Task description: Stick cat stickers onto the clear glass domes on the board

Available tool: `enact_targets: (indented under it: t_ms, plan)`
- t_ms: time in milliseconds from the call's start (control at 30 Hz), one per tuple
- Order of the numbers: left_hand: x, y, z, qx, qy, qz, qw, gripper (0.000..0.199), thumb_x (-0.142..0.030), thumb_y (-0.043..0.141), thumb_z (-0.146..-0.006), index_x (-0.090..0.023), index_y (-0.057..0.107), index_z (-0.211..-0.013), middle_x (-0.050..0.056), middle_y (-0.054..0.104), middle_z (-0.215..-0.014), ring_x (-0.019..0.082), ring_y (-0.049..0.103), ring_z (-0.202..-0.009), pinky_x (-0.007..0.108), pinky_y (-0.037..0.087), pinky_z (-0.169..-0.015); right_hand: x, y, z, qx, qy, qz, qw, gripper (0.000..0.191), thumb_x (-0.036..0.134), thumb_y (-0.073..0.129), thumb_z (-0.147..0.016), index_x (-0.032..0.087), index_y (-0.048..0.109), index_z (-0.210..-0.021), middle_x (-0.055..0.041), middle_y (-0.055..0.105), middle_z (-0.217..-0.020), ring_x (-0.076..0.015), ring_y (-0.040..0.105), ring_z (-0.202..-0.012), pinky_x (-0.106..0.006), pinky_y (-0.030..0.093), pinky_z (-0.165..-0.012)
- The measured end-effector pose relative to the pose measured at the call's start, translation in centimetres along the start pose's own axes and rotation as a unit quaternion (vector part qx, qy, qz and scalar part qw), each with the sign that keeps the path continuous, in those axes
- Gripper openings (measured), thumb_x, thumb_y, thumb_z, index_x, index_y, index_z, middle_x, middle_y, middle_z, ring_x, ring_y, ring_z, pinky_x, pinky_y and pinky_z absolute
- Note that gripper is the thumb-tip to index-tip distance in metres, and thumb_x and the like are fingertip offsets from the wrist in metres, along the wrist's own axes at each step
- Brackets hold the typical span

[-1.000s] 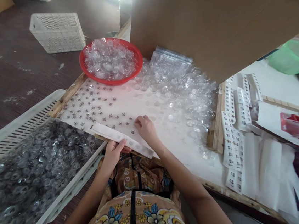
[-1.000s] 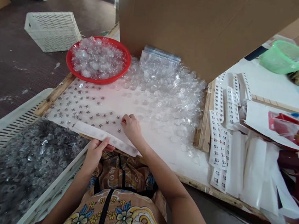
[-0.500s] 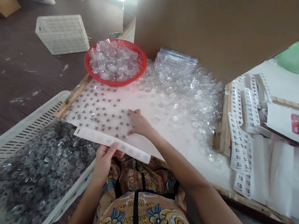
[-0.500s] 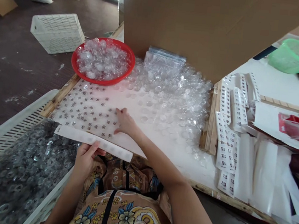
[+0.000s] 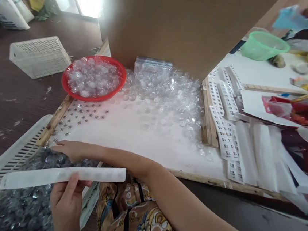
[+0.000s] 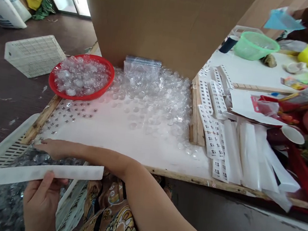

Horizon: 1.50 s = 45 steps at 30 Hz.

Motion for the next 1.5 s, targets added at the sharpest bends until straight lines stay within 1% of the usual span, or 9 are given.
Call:
enact_targets:
  t_ms: [100,267,433,567,767,1100,1200,1367,1500]
  plan:
    - [0.6,1.0,0.2,0.023,-0.019,0.002,1.0,0.03,-0.036,0.087,-0.067,-0.017,0.07,-0.082,-0.002,0.071,-0.069,0.013,0.063,-0.048,0.023,0.055,-0.049,-0.3,-1.9,2.8,0.008,-0.007,-0.007,1.0,0.045,0.001,0.067,-0.074,0.018,0.063,-0.115,-0.0069,0.064,-0.129,-0.0193,0.055,-0.127,-0.026,0.046,-0.104]
    - [1.8,2.2,0.3,0.047,-0.052,0.014,0.997,0.032,-0.038,0.087,-0.066,-0.017,0.07,-0.082,0.0,0.071,-0.067,0.014,0.063,-0.047,0.025,0.055,-0.047,-3.5,-9.1,12.2,-0.145,0.144,0.059,0.977,0.036,0.005,0.052,-0.091,0.015,0.061,-0.125,-0.0134,0.061,-0.128,-0.0188,0.054,-0.125,-0.036,0.042,-0.11]
    - [2.6,2.6,-0.2,0.059,-0.081,0.016,0.995,0.036,-0.039,0.09,-0.061,-0.016,0.07,-0.081,0.001,0.072,-0.07,0.015,0.064,-0.049,0.025,0.055,-0.045,-5.5,-15.7,24.1,-0.243,0.294,0.226,0.897,0.053,0.028,0.066,-0.09,0.019,0.051,-0.14,-0.0198,0.045,-0.149,-0.0324,0.038,-0.142,-0.055,0.031,-0.115]
    - [3.4,3.4,-0.6,0.061,-0.105,0.017,0.992,0.039,-0.039,0.093,-0.057,-0.016,0.071,-0.081,0.001,0.073,-0.07,0.015,0.064,-0.049,0.024,0.056,-0.046,-6.9,-17.4,29.9,-0.265,0.397,0.283,0.832,0.068,0.033,0.066,-0.089,0.018,0.038,-0.15,-0.0229,0.032,-0.158,-0.0379,0.025,-0.148,-0.063,0.024,-0.116]
    - [3.9,5.5,-0.1,0.095,-0.116,0.005,0.989,0.04,-0.043,0.091,-0.058,-0.016,0.069,-0.079,0.001,0.071,-0.064,0.014,0.063,-0.047,0.024,0.055,-0.047,-7.6,-17.6,30.3,-0.265,0.347,0.191,0.879,0.055,0.029,0.051,-0.096,0.023,0.039,-0.15,-0.0181,0.037,-0.155,-0.0304,0.038,-0.143,-0.052,0.041,-0.11]
    - [5.8,6.5,1.7,0.11,-0.152,-0.046,0.981,0.041,-0.046,0.088,-0.062,-0.015,0.067,-0.078,0.002,0.07,-0.061,0.016,0.063,-0.049,0.025,0.055,-0.049,-7.0,-19.0,35.0,-0.299,0.36,0.24,0.85,0.04,0.017,0.049,-0.092,0.021,0.059,-0.131,-0.0146,0.056,-0.134,-0.03,0.05,-0.125,-0.052,0.044,-0.105]
    - [6.1,7.5,1.8,0.134,-0.154,-0.059,0.977,0.04,-0.048,0.086,-0.064,-0.015,0.067,-0.077,0.002,0.068,-0.059,0.016,0.063,-0.049,0.026,0.055,-0.05,-6.5,-19.2,33.5,-0.311,0.341,0.248,0.852,0.036,0.017,0.049,-0.093,0.019,0.062,-0.127,-0.015,0.06,-0.127,-0.0296,0.053,-0.118,-0.051,0.047,-0.101]
    - [5.9,8.2,1.7,0.133,-0.144,-0.067,0.978,0.041,-0.048,0.085,-0.064,-0.015,0.067,-0.078,0.001,0.068,-0.06,0.017,0.064,-0.048,0.027,0.054,-0.049,-6.8,-18.4,29.1,-0.234,0.303,0.234,0.894,0.038,0.008,0.05,-0.09,0.021,0.066,-0.122,-0.0123,0.064,-0.122,-0.0279,0.054,-0.114,-0.047,0.047,-0.1]
    - [6.2,7.4,1.6,0.129,-0.139,-0.068,0.98,0.039,-0.048,0.084,-0.067,-0.016,0.066,-0.081,0.001,0.069,-0.063,0.016,0.063,-0.05,0.027,0.055,-0.05,-6.7,-17.8,29.0,-0.208,0.319,0.237,0.894,0.036,0.008,0.051,-0.09,0.021,0.069,-0.119,-0.0128,0.065,-0.119,-0.0292,0.053,-0.112,-0.049,0.046,-0.099]
Point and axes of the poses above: each hand's wrist, its own z-axis away from the middle knuckle, its own y-axis out of the palm, x = y × z, the point moved 5 cm from there along -z, towards the middle knuckle
